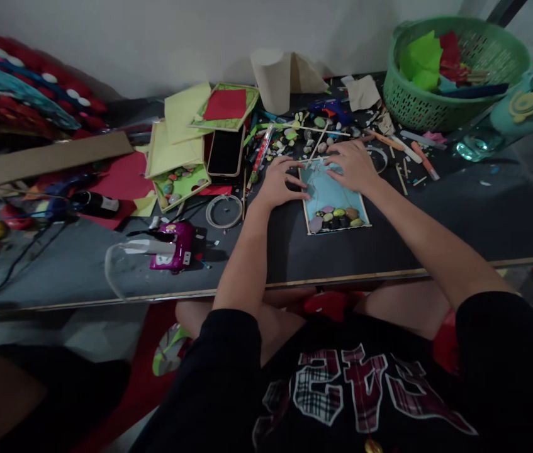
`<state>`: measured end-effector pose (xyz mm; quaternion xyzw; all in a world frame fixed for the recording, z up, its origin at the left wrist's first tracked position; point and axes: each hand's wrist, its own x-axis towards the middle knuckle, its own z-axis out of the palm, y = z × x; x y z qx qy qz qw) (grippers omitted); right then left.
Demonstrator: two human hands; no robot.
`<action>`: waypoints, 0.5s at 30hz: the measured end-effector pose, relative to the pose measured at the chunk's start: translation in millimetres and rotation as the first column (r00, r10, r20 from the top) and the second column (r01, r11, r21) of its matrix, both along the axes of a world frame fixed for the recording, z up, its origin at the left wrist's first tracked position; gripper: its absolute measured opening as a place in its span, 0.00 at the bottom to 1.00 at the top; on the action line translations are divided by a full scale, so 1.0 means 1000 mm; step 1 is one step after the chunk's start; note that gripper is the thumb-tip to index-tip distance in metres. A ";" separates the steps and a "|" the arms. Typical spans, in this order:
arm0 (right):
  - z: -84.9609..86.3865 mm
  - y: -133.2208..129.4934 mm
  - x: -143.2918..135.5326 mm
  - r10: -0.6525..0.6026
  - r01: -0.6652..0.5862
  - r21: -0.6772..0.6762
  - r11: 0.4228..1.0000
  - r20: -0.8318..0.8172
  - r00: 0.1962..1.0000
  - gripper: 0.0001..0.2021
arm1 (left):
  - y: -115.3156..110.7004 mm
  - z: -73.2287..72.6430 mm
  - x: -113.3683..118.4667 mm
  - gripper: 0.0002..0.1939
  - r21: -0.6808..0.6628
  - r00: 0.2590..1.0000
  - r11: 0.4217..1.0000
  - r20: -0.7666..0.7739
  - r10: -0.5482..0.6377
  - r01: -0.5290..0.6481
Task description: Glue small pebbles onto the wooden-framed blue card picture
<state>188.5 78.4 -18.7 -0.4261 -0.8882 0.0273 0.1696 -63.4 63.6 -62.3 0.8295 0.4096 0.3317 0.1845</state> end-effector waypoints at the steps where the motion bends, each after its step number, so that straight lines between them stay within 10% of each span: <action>1: -0.003 -0.002 -0.001 -0.021 0.021 0.003 1.000 -0.015 1.000 0.10 | -0.001 0.001 0.001 0.12 -0.010 1.000 1.000 0.006 -0.003 0.003; 6: -0.006 -0.006 -0.014 -0.143 0.142 -0.030 0.989 -0.023 0.989 0.13 | -0.005 -0.002 0.009 0.06 0.021 1.000 1.000 -0.008 -0.017 0.017; 12: -0.008 -0.011 -0.028 -0.046 0.053 -0.073 0.996 0.088 0.995 0.22 | -0.003 -0.002 0.003 0.19 0.187 0.854 0.835 0.180 0.488 -0.517; 15: -0.010 -0.013 -0.029 -0.039 0.047 -0.108 0.993 0.073 0.997 0.25 | -0.006 0.001 0.003 0.24 0.178 0.798 0.778 0.157 0.582 -0.602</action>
